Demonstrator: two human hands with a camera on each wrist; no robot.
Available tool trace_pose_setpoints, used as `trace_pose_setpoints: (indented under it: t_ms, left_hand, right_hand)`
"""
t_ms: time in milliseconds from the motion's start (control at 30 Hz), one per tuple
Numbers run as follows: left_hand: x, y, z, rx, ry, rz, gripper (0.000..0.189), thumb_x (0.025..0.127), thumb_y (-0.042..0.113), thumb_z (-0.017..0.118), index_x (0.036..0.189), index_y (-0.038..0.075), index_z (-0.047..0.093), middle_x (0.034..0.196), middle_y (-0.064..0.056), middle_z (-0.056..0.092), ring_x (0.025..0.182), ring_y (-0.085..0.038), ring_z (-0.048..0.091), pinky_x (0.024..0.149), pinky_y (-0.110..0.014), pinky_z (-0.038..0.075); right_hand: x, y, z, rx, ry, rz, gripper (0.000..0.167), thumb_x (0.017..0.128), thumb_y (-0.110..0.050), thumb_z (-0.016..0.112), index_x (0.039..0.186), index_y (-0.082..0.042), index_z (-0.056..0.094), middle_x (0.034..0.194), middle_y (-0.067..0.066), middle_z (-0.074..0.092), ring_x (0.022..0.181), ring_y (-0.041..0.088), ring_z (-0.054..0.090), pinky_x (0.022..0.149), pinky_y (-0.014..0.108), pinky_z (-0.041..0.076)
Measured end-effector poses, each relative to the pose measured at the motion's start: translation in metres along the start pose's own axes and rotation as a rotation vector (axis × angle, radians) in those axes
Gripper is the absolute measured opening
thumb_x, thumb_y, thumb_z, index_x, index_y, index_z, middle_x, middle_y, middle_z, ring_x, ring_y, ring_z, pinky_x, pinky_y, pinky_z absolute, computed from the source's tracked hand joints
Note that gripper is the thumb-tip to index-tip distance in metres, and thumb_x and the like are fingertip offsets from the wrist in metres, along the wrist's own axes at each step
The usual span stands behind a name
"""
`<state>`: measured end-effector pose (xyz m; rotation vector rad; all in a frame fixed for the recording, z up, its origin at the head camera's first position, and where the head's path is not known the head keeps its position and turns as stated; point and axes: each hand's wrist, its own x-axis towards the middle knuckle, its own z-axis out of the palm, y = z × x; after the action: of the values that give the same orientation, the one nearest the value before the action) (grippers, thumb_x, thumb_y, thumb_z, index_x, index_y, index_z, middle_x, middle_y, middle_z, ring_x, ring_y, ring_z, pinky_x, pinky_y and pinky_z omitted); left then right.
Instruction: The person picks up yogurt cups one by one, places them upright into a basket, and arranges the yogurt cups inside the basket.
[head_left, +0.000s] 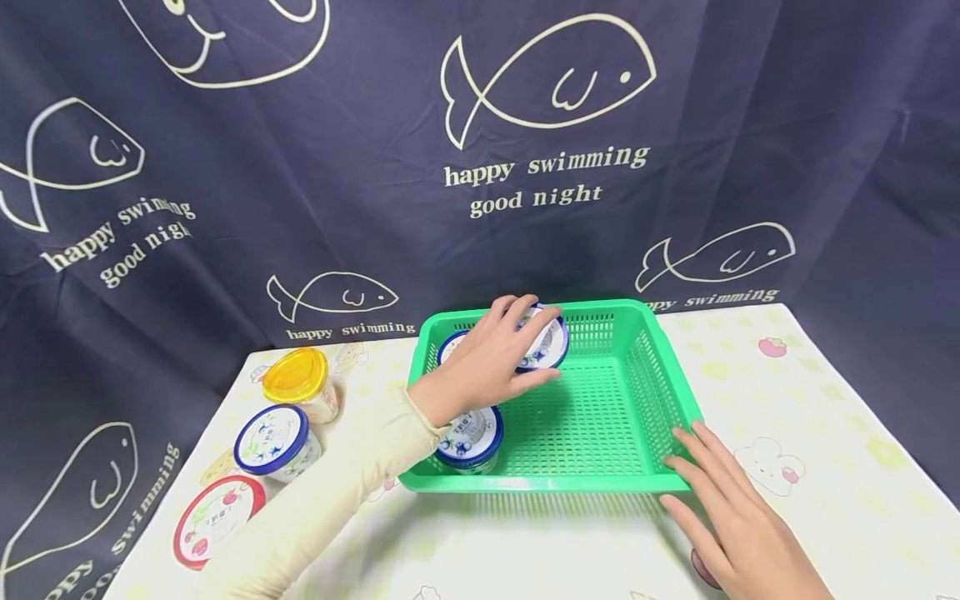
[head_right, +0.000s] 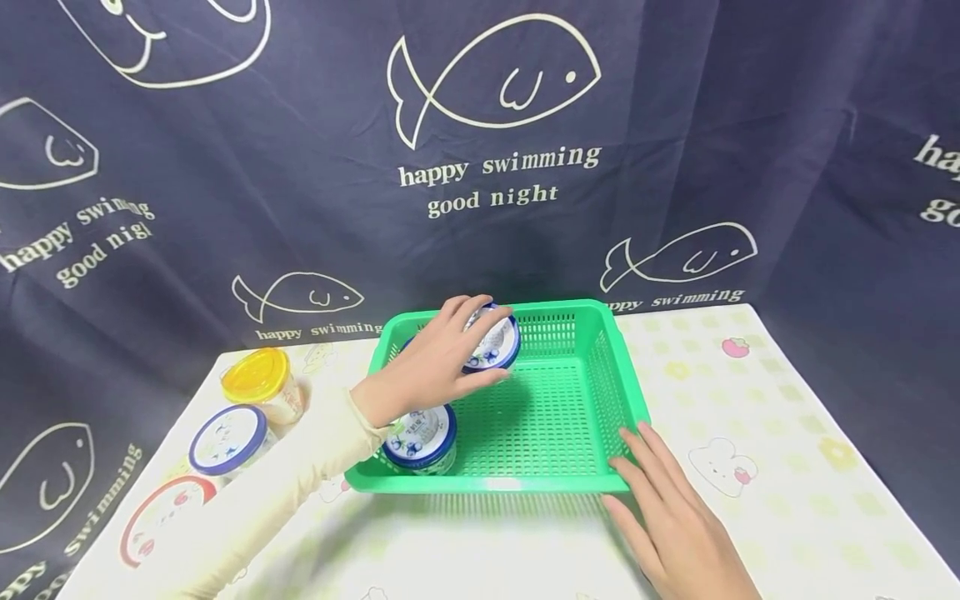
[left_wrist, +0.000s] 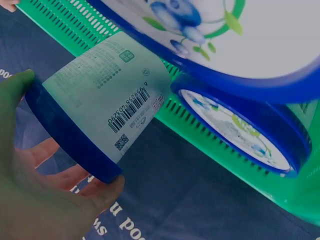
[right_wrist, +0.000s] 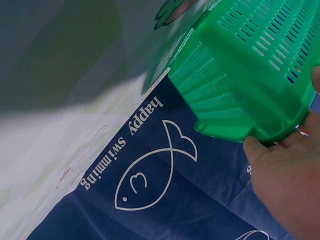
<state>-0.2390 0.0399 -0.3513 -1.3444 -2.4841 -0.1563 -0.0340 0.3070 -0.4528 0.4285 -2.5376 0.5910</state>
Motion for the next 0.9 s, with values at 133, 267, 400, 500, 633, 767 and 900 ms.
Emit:
trace_pose_setpoints:
  t_ms: [133, 267, 400, 500, 633, 767, 900]
  left_hand:
    - [0.004, 0.001, 0.006, -0.028, -0.031, -0.003, 0.075, 0.096, 0.06, 0.053, 0.154, 0.018, 0.033, 0.152, -0.012, 0.037, 0.135, -0.031, 0.037, 0.111, -0.042, 0.036]
    - [0.008, 0.0, 0.012, -0.036, -0.058, -0.001, 0.076, 0.096, 0.062, 0.052, 0.155, 0.018, 0.032, 0.152, -0.013, 0.037, 0.136, -0.031, 0.036, 0.111, -0.042, 0.035]
    - [0.01, 0.0, 0.016, -0.047, -0.064, -0.006, 0.076, 0.095, 0.06, 0.055, 0.155, 0.018, 0.033, 0.152, -0.014, 0.037, 0.136, -0.032, 0.036, 0.111, -0.043, 0.036]
    - [0.012, 0.0, 0.017, -0.057, -0.072, -0.007, 0.077, 0.095, 0.059, 0.056, 0.155, 0.017, 0.032, 0.152, -0.014, 0.037, 0.135, -0.033, 0.036, 0.111, -0.044, 0.036]
    - [0.014, 0.0, 0.019, -0.048, -0.097, 0.0, 0.077, 0.095, 0.059, 0.055, 0.155, 0.017, 0.031, 0.153, -0.015, 0.036, 0.136, -0.034, 0.036, 0.112, -0.045, 0.034]
    - [0.017, -0.001, 0.021, -0.04, -0.122, 0.013, 0.074, 0.095, 0.057, 0.057, 0.153, 0.016, 0.036, 0.152, -0.016, 0.037, 0.135, -0.033, 0.036, 0.111, -0.046, 0.034]
    - [0.019, -0.004, 0.024, -0.039, -0.152, 0.03, 0.073, 0.095, 0.056, 0.059, 0.151, 0.015, 0.039, 0.149, -0.017, 0.04, 0.134, -0.032, 0.038, 0.11, -0.045, 0.035]
  right_hand:
    - [-0.001, -0.001, 0.0, 0.002, -0.001, 0.008, 0.043, 0.087, -0.022, 0.076, 0.126, -0.011, 0.061, 0.151, 0.009, 0.044, 0.149, 0.025, 0.024, 0.117, 0.014, 0.008]
    - [-0.002, -0.001, 0.001, 0.005, 0.002, 0.015, 0.042, 0.087, -0.021, 0.076, 0.125, -0.01, 0.062, 0.151, 0.009, 0.044, 0.149, 0.025, 0.024, 0.116, 0.013, 0.008]
    - [-0.004, -0.001, 0.002, 0.007, 0.001, 0.015, 0.043, 0.086, -0.02, 0.076, 0.126, -0.01, 0.061, 0.151, 0.009, 0.044, 0.149, 0.026, 0.024, 0.116, 0.013, 0.008]
    - [-0.004, -0.001, 0.002, 0.003, 0.003, 0.016, 0.044, 0.085, -0.019, 0.077, 0.126, -0.01, 0.061, 0.151, 0.008, 0.044, 0.149, 0.026, 0.025, 0.116, 0.012, 0.008]
    - [-0.004, -0.001, 0.001, -0.005, 0.007, 0.02, 0.045, 0.085, -0.02, 0.077, 0.126, -0.011, 0.061, 0.151, 0.008, 0.044, 0.149, 0.025, 0.025, 0.115, 0.012, 0.009]
    - [-0.003, 0.0, 0.0, -0.009, 0.004, 0.018, 0.044, 0.085, -0.021, 0.077, 0.125, -0.011, 0.062, 0.151, 0.008, 0.044, 0.149, 0.025, 0.025, 0.116, 0.012, 0.009]
    - [-0.003, 0.0, -0.001, -0.012, 0.005, 0.015, 0.042, 0.087, -0.023, 0.076, 0.125, -0.011, 0.062, 0.151, 0.008, 0.044, 0.148, 0.025, 0.025, 0.116, 0.013, 0.009]
